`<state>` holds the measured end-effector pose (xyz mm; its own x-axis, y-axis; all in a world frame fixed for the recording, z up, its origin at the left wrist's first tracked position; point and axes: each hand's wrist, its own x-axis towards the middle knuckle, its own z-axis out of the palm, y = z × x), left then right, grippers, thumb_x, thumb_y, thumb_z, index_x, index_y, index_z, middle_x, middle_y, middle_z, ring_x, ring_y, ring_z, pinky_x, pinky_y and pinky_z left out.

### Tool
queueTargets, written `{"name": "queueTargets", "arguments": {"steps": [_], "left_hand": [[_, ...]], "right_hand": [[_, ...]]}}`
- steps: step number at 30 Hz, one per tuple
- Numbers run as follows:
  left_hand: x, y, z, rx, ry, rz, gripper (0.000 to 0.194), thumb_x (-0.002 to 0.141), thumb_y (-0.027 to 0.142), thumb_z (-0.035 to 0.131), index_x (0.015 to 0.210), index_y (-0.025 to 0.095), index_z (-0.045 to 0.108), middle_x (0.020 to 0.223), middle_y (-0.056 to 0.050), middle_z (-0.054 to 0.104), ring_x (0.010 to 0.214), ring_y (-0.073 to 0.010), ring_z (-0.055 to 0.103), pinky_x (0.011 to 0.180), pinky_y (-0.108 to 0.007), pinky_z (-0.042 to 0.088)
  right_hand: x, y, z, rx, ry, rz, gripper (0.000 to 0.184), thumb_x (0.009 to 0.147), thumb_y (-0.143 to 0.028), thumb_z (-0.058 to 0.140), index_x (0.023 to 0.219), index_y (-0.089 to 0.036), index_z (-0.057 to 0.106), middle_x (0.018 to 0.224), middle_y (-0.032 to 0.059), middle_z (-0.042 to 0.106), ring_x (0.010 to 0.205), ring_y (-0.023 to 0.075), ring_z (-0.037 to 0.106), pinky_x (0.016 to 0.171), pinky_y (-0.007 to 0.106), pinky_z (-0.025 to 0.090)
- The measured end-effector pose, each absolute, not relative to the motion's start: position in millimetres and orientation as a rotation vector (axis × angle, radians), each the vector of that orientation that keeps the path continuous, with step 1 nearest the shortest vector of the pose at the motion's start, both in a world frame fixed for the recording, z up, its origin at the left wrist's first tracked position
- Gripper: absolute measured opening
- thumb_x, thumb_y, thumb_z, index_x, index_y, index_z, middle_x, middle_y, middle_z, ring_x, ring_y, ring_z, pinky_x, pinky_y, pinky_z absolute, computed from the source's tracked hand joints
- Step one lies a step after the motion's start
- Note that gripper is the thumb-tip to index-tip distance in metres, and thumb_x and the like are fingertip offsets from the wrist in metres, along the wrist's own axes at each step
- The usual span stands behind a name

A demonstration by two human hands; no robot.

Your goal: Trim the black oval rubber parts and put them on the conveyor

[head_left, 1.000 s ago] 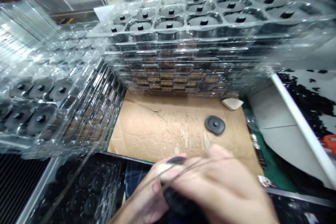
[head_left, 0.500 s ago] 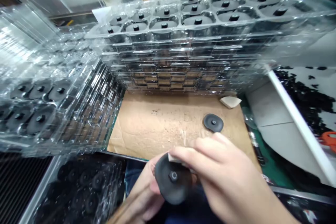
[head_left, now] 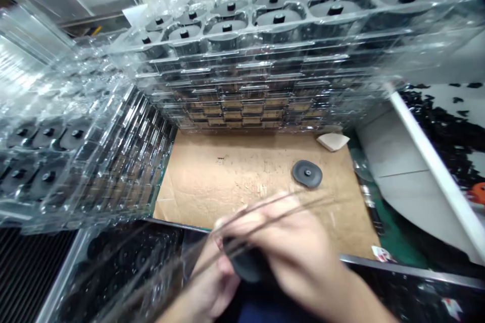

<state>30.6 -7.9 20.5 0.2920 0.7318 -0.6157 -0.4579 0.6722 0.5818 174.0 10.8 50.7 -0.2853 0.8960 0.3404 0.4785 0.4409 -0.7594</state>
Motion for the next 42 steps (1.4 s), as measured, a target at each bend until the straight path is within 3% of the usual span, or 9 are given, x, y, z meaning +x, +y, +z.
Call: {"name": "queueTargets", "arguments": {"steps": [4, 9, 15, 19, 24, 29, 35, 38, 42], "left_hand": [[28, -4, 16, 0.198, 0.917, 0.892, 0.062, 0.045, 0.041, 0.081, 0.102, 0.022, 0.065, 0.106, -0.009, 0.068, 0.092, -0.0256, 0.064, 0.087, -0.036, 0.047], [24, 0, 11, 0.118, 0.923, 0.921, 0.060, 0.050, 0.037, 0.080, 0.105, 0.022, 0.062, 0.111, -0.008, 0.065, 0.098, -0.0251, 0.061, 0.091, -0.037, 0.044], [28, -2, 10, 0.164, 0.935, 0.947, 0.062, 0.052, 0.035, 0.079, 0.110, 0.025, 0.060, 0.099, -0.005, 0.069, 0.098, -0.0235, 0.060, 0.084, -0.033, 0.048], [24, -3, 11, 0.197, 0.918, 0.877, 0.052, 0.057, 0.032, 0.077, 0.107, 0.024, 0.063, 0.102, -0.005, 0.068, 0.099, -0.0243, 0.060, 0.089, -0.034, 0.046], [21, -4, 10, 0.204, 0.923, 0.894, 0.062, 0.049, 0.025, 0.081, 0.108, 0.024, 0.062, 0.095, -0.005, 0.071, 0.091, -0.0235, 0.064, 0.083, -0.031, 0.049], [27, -1, 25, 0.191, 0.850, 0.827, 0.037, 0.060, 0.029, 0.076, 0.096, 0.022, 0.067, 0.095, -0.004, 0.071, 0.095, -0.0200, 0.061, 0.088, -0.027, 0.044], [27, 6, 29, 0.197, 0.787, 0.723, 0.060, 0.036, 0.027, 0.086, 0.092, 0.018, 0.068, 0.088, -0.004, 0.071, 0.077, -0.0161, 0.064, 0.075, -0.021, 0.048], [29, 3, 26, 0.209, 0.748, 0.719, 0.059, 0.046, 0.029, 0.083, 0.101, 0.018, 0.065, 0.093, -0.005, 0.070, 0.087, -0.0177, 0.063, 0.083, -0.024, 0.046], [27, 5, 27, 0.275, 0.687, 0.735, 0.043, 0.058, 0.032, 0.077, 0.097, 0.016, 0.067, 0.093, -0.005, 0.070, 0.093, -0.0211, 0.062, 0.086, -0.029, 0.046]], "right_hand": [[197, 11, 1, -1.598, -1.725, 0.775, 0.021, 0.088, -0.022, 0.047, 0.097, -0.022, 0.065, 0.086, 0.0028, 0.068, 0.078, 0.0154, 0.063, 0.069, 0.028, 0.050], [198, -14, -42, -1.648, -1.729, 0.864, 0.020, 0.085, -0.025, 0.050, 0.093, -0.020, 0.068, 0.068, 0.0008, 0.066, 0.060, 0.0145, 0.062, 0.056, 0.026, 0.052], [180, -4, 20, -1.569, -1.539, 0.694, 0.021, 0.086, -0.020, 0.051, 0.103, -0.019, 0.062, 0.096, 0.0041, 0.068, 0.077, 0.0137, 0.065, 0.061, 0.022, 0.053], [161, -3, 57, -1.240, -1.730, 0.553, 0.023, 0.083, -0.011, 0.046, 0.099, -0.014, 0.063, 0.084, 0.0043, 0.070, 0.074, 0.0152, 0.064, 0.071, 0.028, 0.052], [156, -2, 59, -1.314, -1.858, 0.687, 0.025, 0.085, -0.013, 0.040, 0.092, -0.018, 0.064, 0.080, 0.0018, 0.069, 0.067, 0.0141, 0.063, 0.064, 0.026, 0.051], [158, -6, 59, -1.229, -1.815, 0.592, 0.025, 0.086, -0.014, 0.041, 0.102, -0.016, 0.061, 0.085, 0.0037, 0.067, 0.073, 0.0161, 0.061, 0.068, 0.028, 0.049], [191, -28, 60, -1.393, -1.946, 0.638, 0.024, 0.087, -0.014, 0.041, 0.100, -0.022, 0.060, 0.075, 0.0007, 0.065, 0.062, 0.0144, 0.059, 0.058, 0.025, 0.047], [188, -18, 66, -1.436, -2.006, 0.467, 0.027, 0.088, -0.015, 0.038, 0.102, -0.018, 0.062, 0.066, 0.0032, 0.060, 0.060, 0.0164, 0.055, 0.056, 0.028, 0.043], [180, 11, 69, -1.011, -2.048, 0.540, 0.032, 0.093, -0.019, 0.034, 0.092, -0.022, 0.066, 0.068, 0.0009, 0.061, 0.062, 0.0129, 0.055, 0.063, 0.027, 0.041]]}}
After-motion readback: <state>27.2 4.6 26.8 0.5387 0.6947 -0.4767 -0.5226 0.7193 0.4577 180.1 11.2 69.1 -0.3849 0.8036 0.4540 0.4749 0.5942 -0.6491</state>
